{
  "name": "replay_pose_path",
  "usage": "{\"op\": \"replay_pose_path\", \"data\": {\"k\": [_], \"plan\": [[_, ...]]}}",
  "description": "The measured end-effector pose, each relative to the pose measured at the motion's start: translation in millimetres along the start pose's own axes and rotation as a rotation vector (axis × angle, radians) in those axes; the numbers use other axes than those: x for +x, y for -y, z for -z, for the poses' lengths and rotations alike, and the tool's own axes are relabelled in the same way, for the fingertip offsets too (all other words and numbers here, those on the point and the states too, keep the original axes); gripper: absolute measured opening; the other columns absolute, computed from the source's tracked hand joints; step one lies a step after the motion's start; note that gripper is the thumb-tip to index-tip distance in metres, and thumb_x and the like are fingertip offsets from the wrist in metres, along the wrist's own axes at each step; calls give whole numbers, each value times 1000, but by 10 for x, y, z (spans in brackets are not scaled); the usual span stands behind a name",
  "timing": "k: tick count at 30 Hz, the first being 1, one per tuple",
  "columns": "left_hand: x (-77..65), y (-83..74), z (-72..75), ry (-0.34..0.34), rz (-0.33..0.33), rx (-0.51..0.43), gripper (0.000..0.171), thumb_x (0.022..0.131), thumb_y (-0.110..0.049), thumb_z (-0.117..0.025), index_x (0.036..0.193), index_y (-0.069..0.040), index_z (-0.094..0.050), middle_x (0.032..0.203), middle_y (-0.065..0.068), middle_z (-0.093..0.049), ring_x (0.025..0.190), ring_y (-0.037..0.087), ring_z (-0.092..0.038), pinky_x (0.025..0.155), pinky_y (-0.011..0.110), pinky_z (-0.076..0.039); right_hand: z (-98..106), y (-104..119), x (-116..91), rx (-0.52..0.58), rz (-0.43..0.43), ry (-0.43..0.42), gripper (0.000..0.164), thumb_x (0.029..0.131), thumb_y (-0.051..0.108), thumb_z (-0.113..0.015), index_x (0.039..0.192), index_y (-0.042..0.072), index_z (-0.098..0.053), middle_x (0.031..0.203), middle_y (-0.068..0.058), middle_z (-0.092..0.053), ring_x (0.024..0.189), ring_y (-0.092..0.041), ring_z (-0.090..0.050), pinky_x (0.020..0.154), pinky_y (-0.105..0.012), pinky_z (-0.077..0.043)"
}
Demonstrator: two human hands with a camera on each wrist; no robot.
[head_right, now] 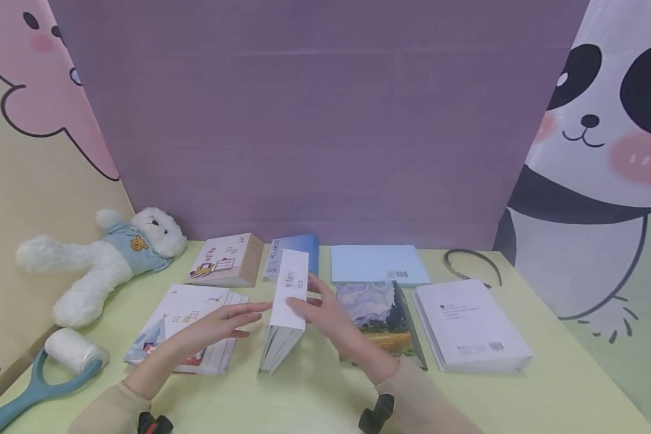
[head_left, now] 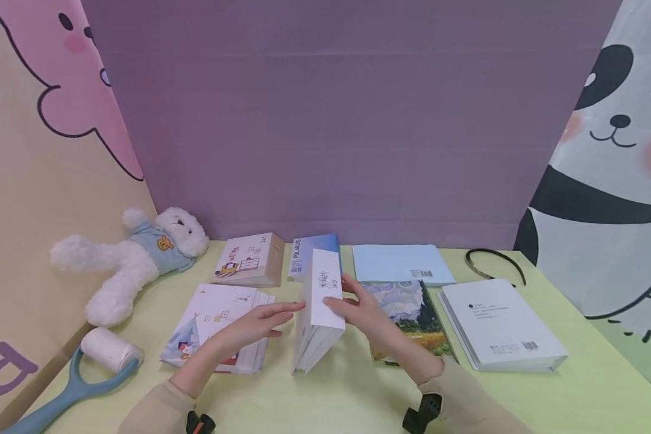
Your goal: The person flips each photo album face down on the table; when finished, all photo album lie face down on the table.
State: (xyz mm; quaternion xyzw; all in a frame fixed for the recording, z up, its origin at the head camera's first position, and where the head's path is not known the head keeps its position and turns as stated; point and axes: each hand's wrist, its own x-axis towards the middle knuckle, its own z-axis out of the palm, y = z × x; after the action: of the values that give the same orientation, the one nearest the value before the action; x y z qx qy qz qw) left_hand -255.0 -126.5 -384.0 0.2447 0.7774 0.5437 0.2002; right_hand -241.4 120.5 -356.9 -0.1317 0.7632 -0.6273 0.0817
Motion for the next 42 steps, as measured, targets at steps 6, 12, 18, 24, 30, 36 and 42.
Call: {"op": "replay_pose_path", "data": {"k": [6, 12, 18, 24, 30, 36, 42], "plan": [[19, -13, -34, -6, 11, 156, 38, 100, -31, -44, 136, -22, -51, 149, 1, -38, 141, 28, -25, 112, 50, -26, 113, -108, -9, -163, -64, -63, 62, 85, 34, -68, 138, 15, -43, 122, -11, -54, 91, -18, -61, 69, -33, -56], [28, 19, -5, -3, 67, 93, 36, 98, -32, -47, 132, -22, -56, 148, 0, -39, 142, 25, -24, 112, 51, -25, 190, -211, -35, -307, -142, -79, 67, 81, 39, -72, 135, 8, -48, 124, -10, -58, 101, -22, -58, 79, -38, -53], [39, 32, 19, -18, 117, 128, 36, 98, -34, -47, 130, -22, -58, 147, 1, -41, 139, 27, -30, 107, 49, -35, 257, -260, -63, -297, -171, -8, 73, 84, 35, -70, 140, -1, -40, 141, -18, -44, 114, -26, -53, 86, -40, -51], [43, 29, 18, -17, 123, 176, 36, 99, -33, -46, 130, -20, -58, 147, 2, -41, 139, 29, -29, 109, 50, -31, 309, -271, -85, -262, -155, 95, 71, 89, 33, -63, 142, -4, -34, 145, -23, -37, 99, -25, -61, 88, -41, -51], [66, 59, 14, 1, 114, 183, 36, 98, -34, -47, 130, -22, -58, 149, 1, -37, 142, 28, -24, 114, 51, -20, 249, -317, -95, -270, -159, 79, 58, 95, 24, -56, 143, -1, -35, 147, -22, -35, 123, -37, -48, 99, -50, -44], [82, 67, 22, 12, 127, 177, 37, 98, -36, -47, 130, -22, -57, 149, 2, -37, 141, 30, -25, 113, 54, -20, 180, -322, -109, -303, -148, 68, 53, 96, 14, -52, 143, -2, -33, 145, -20, -39, 135, -37, -35, 105, -52, -36], [101, 66, 33, 24, 128, 175, 38, 98, -38, -47, 131, -22, -56, 149, 5, -38, 140, 32, -27, 112, 55, -23, 166, -319, -114, -318, -150, 62, 54, 97, 13, -50, 145, -2, -30, 146, -21, -37, 135, -37, -35, 106, -52, -35]]}}
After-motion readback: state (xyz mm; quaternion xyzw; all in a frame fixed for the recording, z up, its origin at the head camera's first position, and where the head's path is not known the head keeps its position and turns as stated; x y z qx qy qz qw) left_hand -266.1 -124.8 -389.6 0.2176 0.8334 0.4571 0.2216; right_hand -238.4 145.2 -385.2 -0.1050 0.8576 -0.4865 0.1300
